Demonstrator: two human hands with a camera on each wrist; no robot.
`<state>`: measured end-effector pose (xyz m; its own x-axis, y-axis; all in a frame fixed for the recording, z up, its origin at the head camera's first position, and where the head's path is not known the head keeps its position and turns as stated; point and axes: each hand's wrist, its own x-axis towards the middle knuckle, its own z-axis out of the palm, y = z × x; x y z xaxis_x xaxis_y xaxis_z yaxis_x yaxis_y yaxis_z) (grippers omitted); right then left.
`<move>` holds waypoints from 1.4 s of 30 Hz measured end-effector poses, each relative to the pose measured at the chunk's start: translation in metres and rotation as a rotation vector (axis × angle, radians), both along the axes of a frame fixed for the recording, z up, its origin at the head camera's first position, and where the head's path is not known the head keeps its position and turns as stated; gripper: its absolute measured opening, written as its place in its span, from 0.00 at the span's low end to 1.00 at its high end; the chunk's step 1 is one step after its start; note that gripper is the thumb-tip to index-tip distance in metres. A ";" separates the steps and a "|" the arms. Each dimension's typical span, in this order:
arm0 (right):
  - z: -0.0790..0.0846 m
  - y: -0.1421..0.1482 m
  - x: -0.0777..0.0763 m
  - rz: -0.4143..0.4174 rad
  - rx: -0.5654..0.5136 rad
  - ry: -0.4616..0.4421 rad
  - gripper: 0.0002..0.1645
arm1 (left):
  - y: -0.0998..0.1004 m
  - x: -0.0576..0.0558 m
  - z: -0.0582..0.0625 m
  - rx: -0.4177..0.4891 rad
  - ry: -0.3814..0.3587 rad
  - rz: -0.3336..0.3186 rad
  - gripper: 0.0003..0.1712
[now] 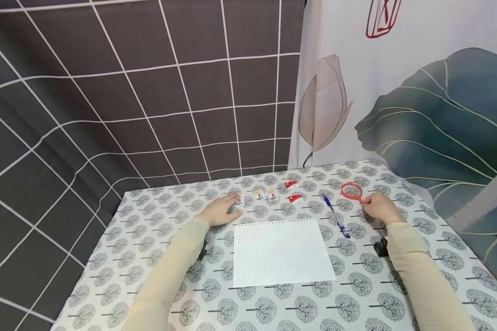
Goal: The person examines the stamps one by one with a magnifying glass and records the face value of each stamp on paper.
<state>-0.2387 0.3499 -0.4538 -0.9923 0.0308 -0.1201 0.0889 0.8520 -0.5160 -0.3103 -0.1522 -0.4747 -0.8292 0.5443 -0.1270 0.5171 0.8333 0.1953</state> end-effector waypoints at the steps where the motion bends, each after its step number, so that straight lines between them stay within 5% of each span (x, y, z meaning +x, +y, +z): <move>1: -0.001 0.000 0.000 -0.003 0.002 -0.003 0.13 | 0.000 0.001 0.001 0.004 -0.003 0.002 0.46; 15: 0.004 -0.002 0.007 -0.018 -0.033 0.031 0.17 | 0.001 0.006 0.003 0.028 -0.005 -0.005 0.46; 23: 0.024 -0.011 0.004 0.018 -0.017 0.221 0.24 | -0.002 0.006 0.003 0.033 0.000 -0.018 0.47; 28: 0.033 -0.022 0.001 0.082 -0.020 0.305 0.21 | -0.002 0.012 0.003 0.032 0.088 -0.048 0.46; 33: 0.032 -0.037 -0.006 0.139 -0.015 0.293 0.17 | -0.003 0.023 0.003 -0.042 0.184 -0.087 0.46; 42: 0.013 -0.054 -0.017 0.296 0.004 0.277 0.18 | -0.006 0.054 0.008 -0.091 0.211 -0.128 0.44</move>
<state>-0.2553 0.2958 -0.4408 -0.9531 -0.2613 0.1525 -0.3025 0.8220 -0.4825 -0.2558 -0.1587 -0.4670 -0.7675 0.6410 -0.0122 0.6410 0.7675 -0.0010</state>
